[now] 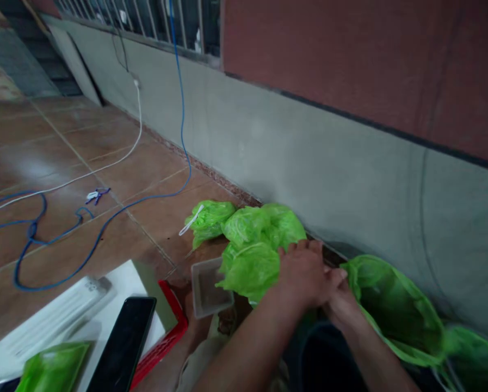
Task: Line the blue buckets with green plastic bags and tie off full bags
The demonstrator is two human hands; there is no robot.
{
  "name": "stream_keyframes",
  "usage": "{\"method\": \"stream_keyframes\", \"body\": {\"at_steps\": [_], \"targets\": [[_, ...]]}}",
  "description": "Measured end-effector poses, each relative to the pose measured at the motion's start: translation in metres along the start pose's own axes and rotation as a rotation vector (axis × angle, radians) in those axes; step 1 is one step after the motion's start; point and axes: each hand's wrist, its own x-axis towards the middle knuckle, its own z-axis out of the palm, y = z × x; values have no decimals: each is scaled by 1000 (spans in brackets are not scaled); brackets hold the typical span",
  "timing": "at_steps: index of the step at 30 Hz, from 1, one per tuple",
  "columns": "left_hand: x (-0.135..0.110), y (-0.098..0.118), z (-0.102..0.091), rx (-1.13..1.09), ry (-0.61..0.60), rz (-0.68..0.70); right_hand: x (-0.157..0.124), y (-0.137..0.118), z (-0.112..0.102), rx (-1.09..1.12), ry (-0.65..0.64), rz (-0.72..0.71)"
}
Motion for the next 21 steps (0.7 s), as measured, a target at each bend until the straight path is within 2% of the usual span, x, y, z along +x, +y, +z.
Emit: {"method": "stream_keyframes", "body": {"at_steps": [2, 5, 8, 10, 13, 17, 19, 21], "targets": [[-2, 0, 4, 7, -115, 109, -13, -23, -44, 125, 65, 74], [-9, 7, 20, 23, -290, 262, -38, -55, -97, 220, 294, 44], [-15, 19, 42, 6, -282, 300, -67, -66, -128, 219, 511, -90], [-18, 26, 56, -61, -255, 267, -89, -58, -139, 150, 607, -128], [-22, 33, 73, -223, -288, 176, -124, -29, -147, -33, 579, -79], [-31, 37, 90, -571, -388, -31, -158, 10, -157, -219, 342, 15], [-36, 38, 93, -707, -369, -122, -167, 15, -166, -236, 296, 60], [-39, 39, 92, -770, -350, -171, -175, 10, -180, -150, 357, 82]]}}
